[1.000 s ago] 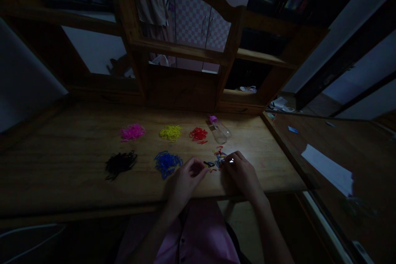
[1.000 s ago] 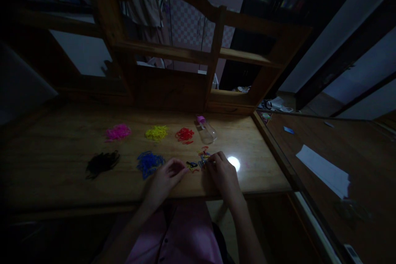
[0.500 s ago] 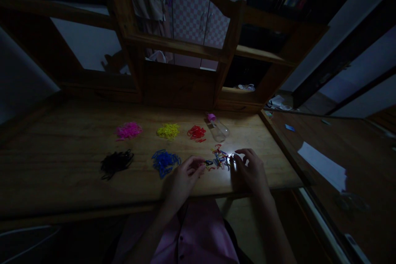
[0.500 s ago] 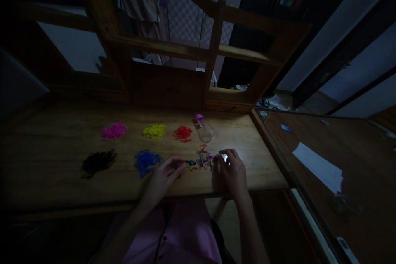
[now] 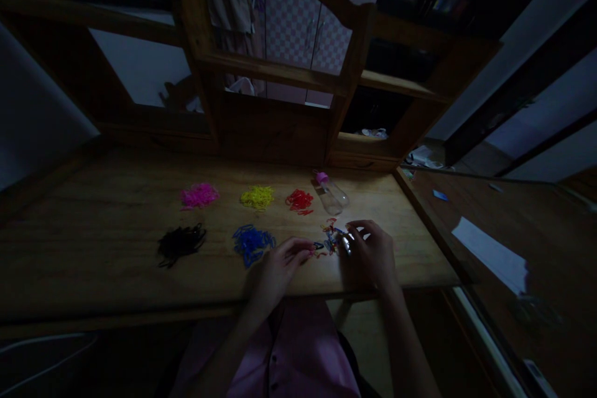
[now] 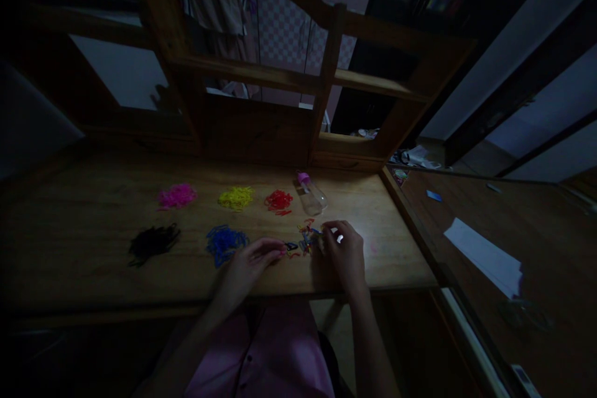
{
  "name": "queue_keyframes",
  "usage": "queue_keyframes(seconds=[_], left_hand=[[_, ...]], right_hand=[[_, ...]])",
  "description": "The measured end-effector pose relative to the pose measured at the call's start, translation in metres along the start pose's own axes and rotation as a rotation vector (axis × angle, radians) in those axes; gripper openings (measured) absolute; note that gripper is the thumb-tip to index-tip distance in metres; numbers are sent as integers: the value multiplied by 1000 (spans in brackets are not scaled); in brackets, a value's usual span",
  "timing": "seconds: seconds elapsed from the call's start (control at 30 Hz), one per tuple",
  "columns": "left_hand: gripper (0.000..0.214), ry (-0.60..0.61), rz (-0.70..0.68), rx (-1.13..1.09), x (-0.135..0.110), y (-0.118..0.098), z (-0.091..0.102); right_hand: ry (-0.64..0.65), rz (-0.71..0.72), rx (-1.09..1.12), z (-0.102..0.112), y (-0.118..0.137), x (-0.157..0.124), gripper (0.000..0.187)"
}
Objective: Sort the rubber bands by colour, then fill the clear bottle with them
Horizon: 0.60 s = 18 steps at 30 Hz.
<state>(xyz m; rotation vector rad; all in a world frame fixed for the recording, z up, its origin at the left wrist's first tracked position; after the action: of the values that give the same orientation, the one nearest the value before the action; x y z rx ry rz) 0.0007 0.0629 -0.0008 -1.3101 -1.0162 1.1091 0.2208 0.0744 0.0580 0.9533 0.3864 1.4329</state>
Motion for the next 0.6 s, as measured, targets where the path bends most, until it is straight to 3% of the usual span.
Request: queue_keyframes(seconds=[0.17, 0.4, 0.6], left_hand=[[25, 7, 46, -81, 1, 3, -1], [29, 1, 87, -118, -1, 1, -2], [28, 9, 66, -96, -2, -3, -2]], right_hand=[[-31, -105, 85, 7, -9, -3, 28], [-33, -163, 155, 1, -20, -3, 34], [-20, -139, 302, 1, -16, -1, 32]])
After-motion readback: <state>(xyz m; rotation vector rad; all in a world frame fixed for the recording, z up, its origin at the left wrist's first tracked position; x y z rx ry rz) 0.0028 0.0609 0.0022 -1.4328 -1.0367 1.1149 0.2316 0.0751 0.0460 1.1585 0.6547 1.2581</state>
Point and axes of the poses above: each hand's wrist, its own x-axis towards the middle knuckle, its own z-axis out of the back of the hand, y = z × x, the point moved 8 cm from there along x, towards the middle knuckle, and after that the axes turned 5 degrees about x, right-handed, at the moved point
